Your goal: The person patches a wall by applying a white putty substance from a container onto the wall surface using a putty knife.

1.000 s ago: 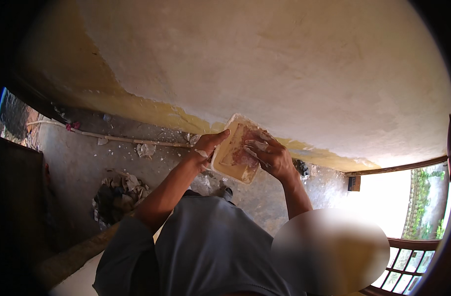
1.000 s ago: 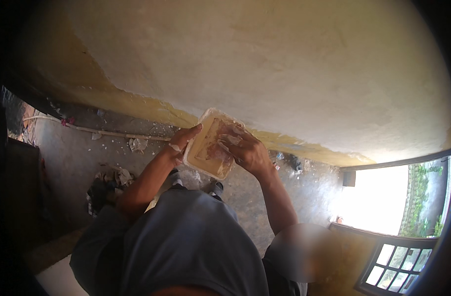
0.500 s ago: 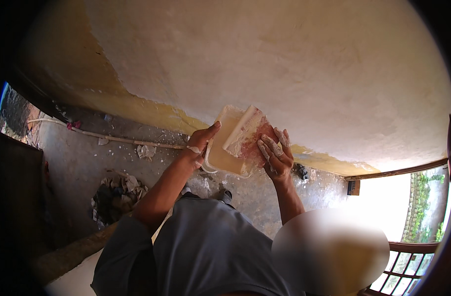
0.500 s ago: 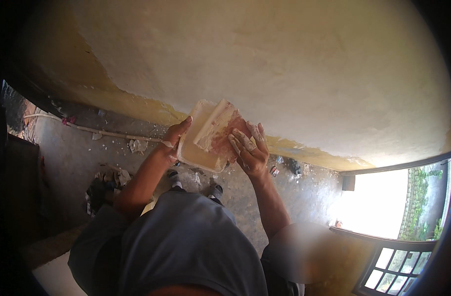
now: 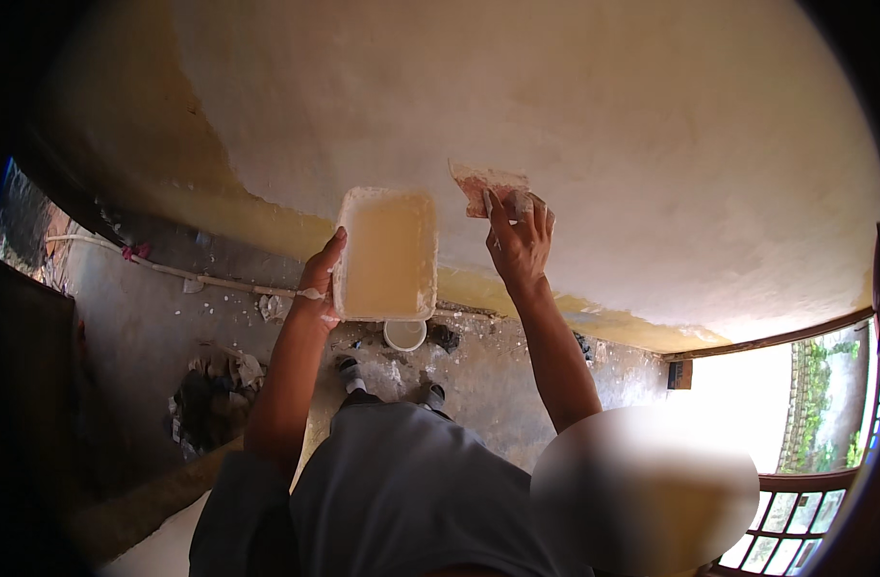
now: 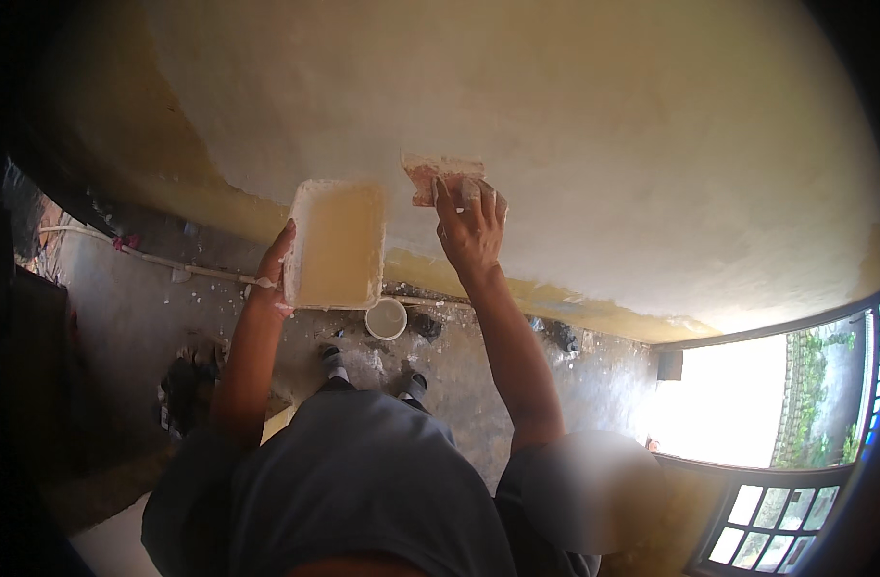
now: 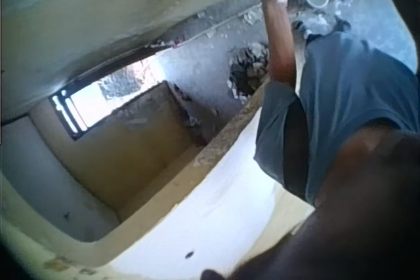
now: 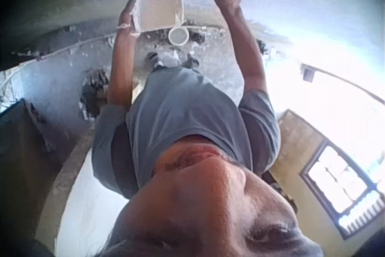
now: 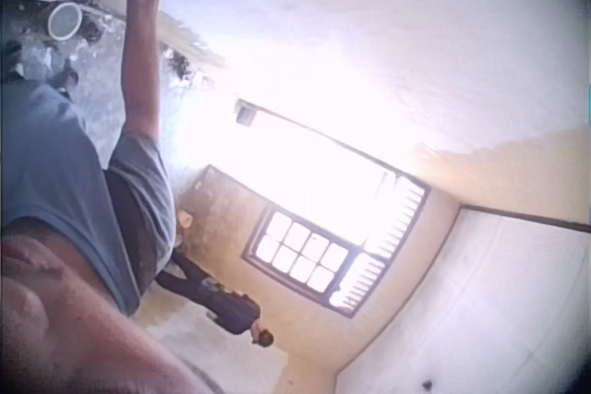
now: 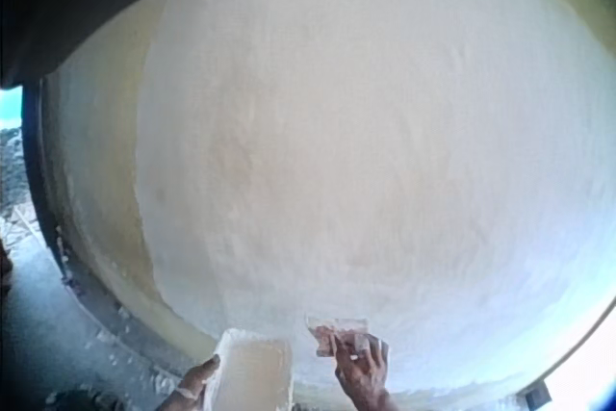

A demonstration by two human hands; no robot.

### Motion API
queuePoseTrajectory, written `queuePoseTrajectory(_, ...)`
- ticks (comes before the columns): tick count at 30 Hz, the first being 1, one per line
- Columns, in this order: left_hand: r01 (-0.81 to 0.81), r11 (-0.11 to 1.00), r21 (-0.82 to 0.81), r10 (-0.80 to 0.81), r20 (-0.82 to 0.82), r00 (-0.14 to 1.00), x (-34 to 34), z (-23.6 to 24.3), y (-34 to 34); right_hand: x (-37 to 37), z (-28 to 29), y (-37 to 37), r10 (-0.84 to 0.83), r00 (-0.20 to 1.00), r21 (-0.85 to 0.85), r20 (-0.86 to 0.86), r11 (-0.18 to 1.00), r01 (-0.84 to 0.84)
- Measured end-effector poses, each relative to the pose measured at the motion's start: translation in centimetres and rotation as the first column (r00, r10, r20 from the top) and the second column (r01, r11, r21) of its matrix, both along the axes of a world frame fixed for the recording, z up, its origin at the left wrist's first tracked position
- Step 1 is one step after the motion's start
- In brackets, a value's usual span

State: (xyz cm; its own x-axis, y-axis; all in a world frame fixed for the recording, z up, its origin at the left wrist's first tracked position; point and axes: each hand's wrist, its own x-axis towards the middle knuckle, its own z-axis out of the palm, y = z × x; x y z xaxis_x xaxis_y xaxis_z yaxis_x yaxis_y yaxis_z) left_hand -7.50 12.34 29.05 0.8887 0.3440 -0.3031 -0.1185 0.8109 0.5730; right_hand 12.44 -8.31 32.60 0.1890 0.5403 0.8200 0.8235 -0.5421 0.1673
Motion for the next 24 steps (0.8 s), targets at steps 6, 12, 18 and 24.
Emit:
queuePoseTrajectory(6, -0.058, 0.998, -0.039, 0.057, -0.014, 0.998, -3.3, -2.5, 1.2, 4.1, 3.3, 4.2, -0.066, 0.996, -0.035, 0.067, 0.997, 0.069)
queuePoseTrajectory(12, -0.090, 0.994, -0.063, 0.085, -0.065, 0.994, -5.0, -4.8, 1.3, 6.6, 18.3, 6.1, -0.137, 0.968, 0.085, 0.208, 0.989, 0.121)
queuePoseTrajectory(18, -0.151, 0.985, -0.085, 0.132, -0.194, 0.972, -4.5, -6.1, 0.4, 6.6, 26.6, 3.3, -0.020, 0.999, 0.124, 0.029, 0.992, 0.016)
queuePoseTrajectory(24, -0.086, 0.990, -0.116, 0.060, -0.210, 0.976, -3.3, -5.0, 0.1, 5.0, 7.7, 6.0, 0.012, 0.999, -0.065, -0.030, 0.998, -0.014)
